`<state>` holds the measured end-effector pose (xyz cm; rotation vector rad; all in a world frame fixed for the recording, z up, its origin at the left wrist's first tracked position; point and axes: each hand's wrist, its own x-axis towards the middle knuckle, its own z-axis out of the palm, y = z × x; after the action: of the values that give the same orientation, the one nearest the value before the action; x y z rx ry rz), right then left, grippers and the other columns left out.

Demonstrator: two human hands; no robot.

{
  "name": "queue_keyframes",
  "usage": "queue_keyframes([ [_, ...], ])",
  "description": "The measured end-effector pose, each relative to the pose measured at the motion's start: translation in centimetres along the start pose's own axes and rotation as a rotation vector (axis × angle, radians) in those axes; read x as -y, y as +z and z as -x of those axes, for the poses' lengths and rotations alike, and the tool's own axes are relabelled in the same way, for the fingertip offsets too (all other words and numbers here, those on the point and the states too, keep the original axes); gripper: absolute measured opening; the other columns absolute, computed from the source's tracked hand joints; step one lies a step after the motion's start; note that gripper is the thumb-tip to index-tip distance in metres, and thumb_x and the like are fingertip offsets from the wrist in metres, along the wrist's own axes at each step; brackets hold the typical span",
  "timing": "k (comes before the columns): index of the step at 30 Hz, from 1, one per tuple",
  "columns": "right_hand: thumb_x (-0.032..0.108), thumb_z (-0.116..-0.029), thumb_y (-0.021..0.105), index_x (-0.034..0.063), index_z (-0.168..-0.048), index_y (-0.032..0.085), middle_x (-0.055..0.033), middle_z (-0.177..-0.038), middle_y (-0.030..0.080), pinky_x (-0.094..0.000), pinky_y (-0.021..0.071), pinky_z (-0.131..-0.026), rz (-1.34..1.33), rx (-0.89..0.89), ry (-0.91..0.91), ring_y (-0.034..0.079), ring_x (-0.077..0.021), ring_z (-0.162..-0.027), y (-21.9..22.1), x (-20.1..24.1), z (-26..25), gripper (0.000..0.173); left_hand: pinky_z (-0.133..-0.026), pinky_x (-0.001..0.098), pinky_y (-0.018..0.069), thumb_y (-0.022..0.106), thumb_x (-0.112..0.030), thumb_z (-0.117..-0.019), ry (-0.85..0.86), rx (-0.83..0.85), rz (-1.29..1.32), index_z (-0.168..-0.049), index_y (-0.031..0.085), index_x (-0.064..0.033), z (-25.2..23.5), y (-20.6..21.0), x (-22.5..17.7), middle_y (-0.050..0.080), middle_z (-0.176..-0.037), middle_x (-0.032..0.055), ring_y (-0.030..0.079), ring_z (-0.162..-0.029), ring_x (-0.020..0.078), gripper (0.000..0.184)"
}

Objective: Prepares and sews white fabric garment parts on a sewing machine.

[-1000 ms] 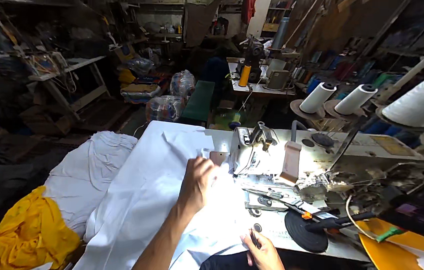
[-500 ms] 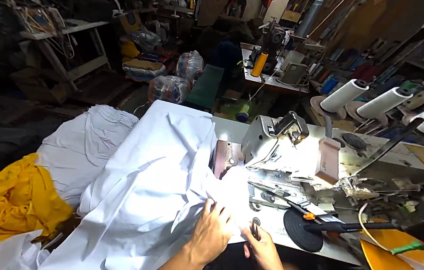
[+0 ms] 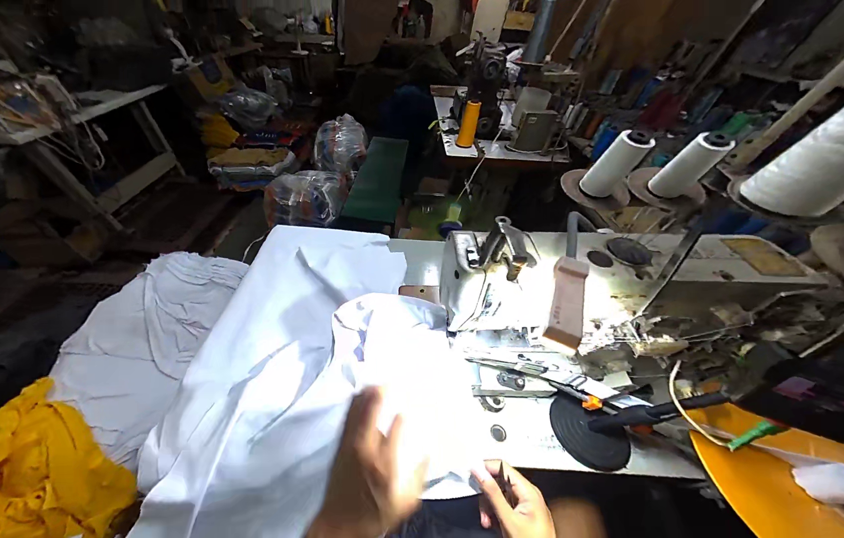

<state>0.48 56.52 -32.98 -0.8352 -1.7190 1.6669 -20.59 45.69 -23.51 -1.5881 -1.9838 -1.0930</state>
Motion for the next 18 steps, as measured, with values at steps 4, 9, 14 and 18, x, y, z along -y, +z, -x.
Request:
queue_keyframes([
  [4, 0.008, -0.1042, 0.056, -0.0025, -0.108, 0.070, -0.0013, -0.071, 0.066, -0.0247, 0.0548, -0.057, -0.051, 0.040, 0.011, 0.060, -0.0070, -0.057, -0.2, 0.7, 0.8, 0.018, -0.095, 0.0500, 0.0492, 0.073, -0.063, -0.0819, 0.111, 0.372, 0.018, -0.134, 0.066, -0.0183, 7.8, 5.8, -2.1, 0.064, -0.135, 0.0093, 0.063, -0.116, 0.0270, 0.069],
  [9, 0.000, -0.0978, 0.061, -0.0016, -0.126, 0.058, -0.0020, -0.073, 0.066, -0.0243, 0.0514, -0.048, -0.159, -0.003, 0.036, 0.058, -0.0084, -0.053, -0.2, 0.6, -0.2, 0.029, -0.086, 0.0377, 0.0546, 0.062, -0.013, -0.0884, 0.056, 0.237, 0.047, -0.120, 0.073, -0.0163, 7.8, 6.3, -0.9, 0.069, -0.119, 0.0079, 0.066, -0.099, 0.0222, 0.034],
  [14, -0.002, -0.0940, 0.062, 0.0027, -0.126, 0.056, -0.0005, -0.071, 0.064, -0.0221, 0.0494, -0.044, -0.189, -0.050, -0.046, 0.056, -0.0070, -0.049, 0.6, 0.7, -2.3, 0.033, -0.087, 0.0375, 0.0466, 0.057, -0.015, -0.0953, 0.175, 0.265, -0.068, -0.119, 0.074, -0.0271, 4.9, 4.6, -1.0, 0.066, -0.136, -0.0017, 0.062, -0.104, 0.0191, 0.031],
  [18, 0.001, -0.0960, 0.062, 0.0024, -0.124, 0.061, -0.0010, -0.071, 0.063, -0.0212, 0.0488, -0.043, -0.183, -0.035, -0.162, 0.055, -0.0066, -0.049, 1.1, 0.8, -4.5, 0.028, -0.089, 0.0383, 0.0415, 0.054, -0.010, -0.0956, 0.279, 0.312, -0.114, -0.130, 0.070, -0.0248, 2.8, 4.9, -0.1, 0.061, -0.144, -0.0093, 0.057, -0.112, 0.0181, 0.041],
])
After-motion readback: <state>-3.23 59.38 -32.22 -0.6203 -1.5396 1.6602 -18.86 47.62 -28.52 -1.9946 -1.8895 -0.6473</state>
